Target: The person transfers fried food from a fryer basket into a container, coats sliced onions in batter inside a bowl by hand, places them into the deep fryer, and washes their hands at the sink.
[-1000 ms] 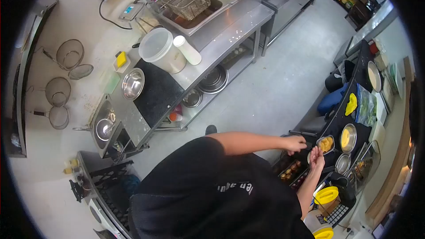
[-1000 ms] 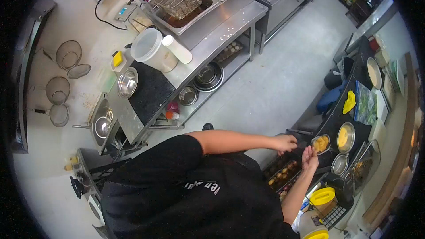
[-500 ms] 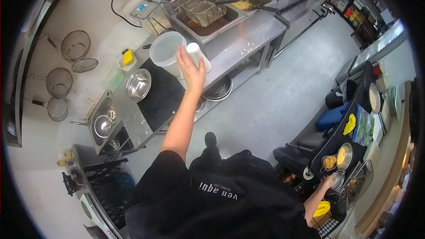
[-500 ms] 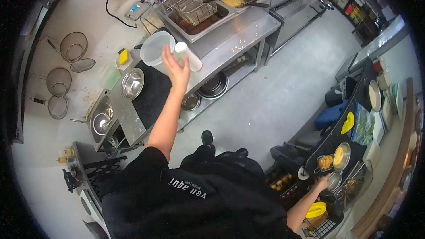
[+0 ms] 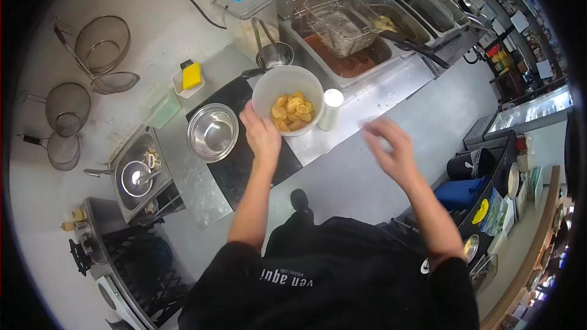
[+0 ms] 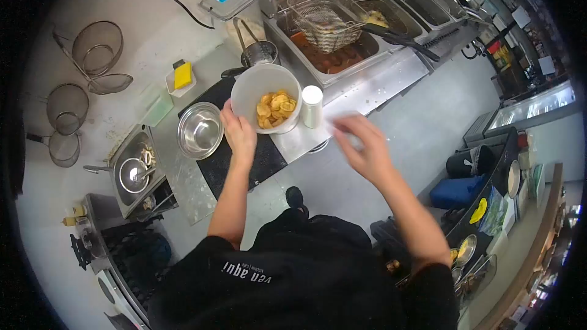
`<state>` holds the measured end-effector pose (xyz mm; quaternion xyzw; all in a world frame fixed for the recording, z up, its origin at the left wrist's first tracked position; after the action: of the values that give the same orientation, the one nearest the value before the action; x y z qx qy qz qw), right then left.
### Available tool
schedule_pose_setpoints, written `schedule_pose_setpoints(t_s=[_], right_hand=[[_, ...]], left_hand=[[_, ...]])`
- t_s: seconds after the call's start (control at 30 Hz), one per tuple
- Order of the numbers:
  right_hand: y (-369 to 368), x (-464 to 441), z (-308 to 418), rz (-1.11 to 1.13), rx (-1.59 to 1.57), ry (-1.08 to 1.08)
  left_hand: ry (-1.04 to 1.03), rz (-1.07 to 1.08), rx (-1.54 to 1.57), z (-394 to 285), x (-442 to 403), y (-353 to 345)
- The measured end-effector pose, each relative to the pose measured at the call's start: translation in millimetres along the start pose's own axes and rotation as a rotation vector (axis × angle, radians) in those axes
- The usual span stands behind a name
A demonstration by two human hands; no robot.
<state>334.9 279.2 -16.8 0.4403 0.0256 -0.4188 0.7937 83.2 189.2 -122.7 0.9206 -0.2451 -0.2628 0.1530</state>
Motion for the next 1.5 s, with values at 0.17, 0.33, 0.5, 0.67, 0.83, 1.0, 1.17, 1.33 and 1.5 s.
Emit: schedule_pose_setpoints(t_s=[0.17, 0.33, 0.5, 0.67, 0.83, 1.0, 1.17, 1.33, 1.5], right_hand=[[-185, -132, -41, 0.978, 0.388, 0.115], [-256, -126, -44, 1.078, 0.839, 0.162], [-299, -113, -77, 1.254, 0.871, 0.292], [-295, -93, -75, 1.207, 0.761, 0.018], [-288, -93, -58, 1.133, 0.883, 0.152], [-288, -112, -67, 1.104, 0.825, 0.223], [-273, -151, -51, 1.192, 0.538, 0.152], [-222, -182, -30, 1.135, 0.369, 0.28], [-205, -186, -42, 1.246, 0.092, 0.091]], left_hand=[[0.112, -0.001, 0.129, 1, 6, 3], [-0.022, -0.014, 0.148, 5, 3, 5], [0.051, -0.023, 0.206, 2, 4, 10], [0.009, -0.007, 0.184, -3, 9, 4], [0.011, -0.023, 0.132, -11, 10, 4], [-0.015, -0.048, 0.052, -16, 5, -5], [0.133, -0.092, 0.011, -19, 3, 0], [0.134, -0.102, -0.053, -19, -1, -9], [0.146, -0.111, -0.128, -22, -2, -16]])
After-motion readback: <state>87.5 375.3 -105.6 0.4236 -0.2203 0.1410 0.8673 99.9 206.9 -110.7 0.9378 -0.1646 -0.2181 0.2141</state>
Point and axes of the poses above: each hand's wrist, its own x-axis away from the middle knuckle, its own y-axis out of the back of the hand, z = x × y, the point moved 3 cm from there along -x, towards the middle knuckle, and after that the axes turned 10 degrees about x, right-handed, at the moved point
